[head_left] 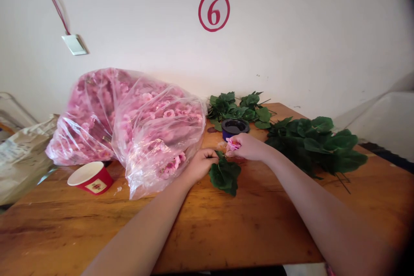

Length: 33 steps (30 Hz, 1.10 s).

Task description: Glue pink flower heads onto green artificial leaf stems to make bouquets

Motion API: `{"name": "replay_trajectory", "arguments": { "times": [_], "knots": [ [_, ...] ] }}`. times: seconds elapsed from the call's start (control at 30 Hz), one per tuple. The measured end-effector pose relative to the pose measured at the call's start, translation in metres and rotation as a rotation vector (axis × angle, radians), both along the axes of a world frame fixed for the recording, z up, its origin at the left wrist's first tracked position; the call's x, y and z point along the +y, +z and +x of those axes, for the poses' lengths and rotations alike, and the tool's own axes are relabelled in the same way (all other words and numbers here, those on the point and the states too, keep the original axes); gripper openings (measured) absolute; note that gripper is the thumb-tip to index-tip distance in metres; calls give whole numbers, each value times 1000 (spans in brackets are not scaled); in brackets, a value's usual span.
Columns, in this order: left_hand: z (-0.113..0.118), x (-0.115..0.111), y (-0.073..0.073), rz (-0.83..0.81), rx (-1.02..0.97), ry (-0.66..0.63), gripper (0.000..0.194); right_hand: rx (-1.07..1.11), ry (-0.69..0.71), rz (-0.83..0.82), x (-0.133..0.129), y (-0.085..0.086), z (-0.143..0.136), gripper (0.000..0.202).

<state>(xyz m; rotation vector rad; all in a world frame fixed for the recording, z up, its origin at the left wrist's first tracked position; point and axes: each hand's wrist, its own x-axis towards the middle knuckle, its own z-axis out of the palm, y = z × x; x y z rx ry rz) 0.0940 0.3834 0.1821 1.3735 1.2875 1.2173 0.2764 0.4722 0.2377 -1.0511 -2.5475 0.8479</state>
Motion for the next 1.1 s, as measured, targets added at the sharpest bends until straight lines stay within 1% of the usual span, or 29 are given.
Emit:
{"name": "replay_trajectory", "arguments": {
  "times": [0.2,0.3,0.43,0.53,0.7,0.83,0.97,1.1],
  "knots": [
    [1,0,-2,2,49,14,9,29,51,103,-4,-1,-2,24],
    [2,-1,0,-10,78,18,10,4,39,138,-6,0,-3,24],
    [2,-1,1,-16,108,7,10,-7,-14,126,-9,0,-5,21],
    [2,-1,0,-30,111,19,10,-17,-2,115,-9,-2,-8,20],
    [3,-2,0,-39,88,28,9,-36,29,84,-7,-5,-10,25],
    [5,-4,1,-34,89,52,10,-50,16,37,-3,-8,-12,26],
    [5,-4,0,-31,49,63,9,-81,-22,27,-4,-7,-14,23],
    [3,-3,-1,-43,54,72,8,-86,-42,30,-8,-6,-16,23]
  ]
}}
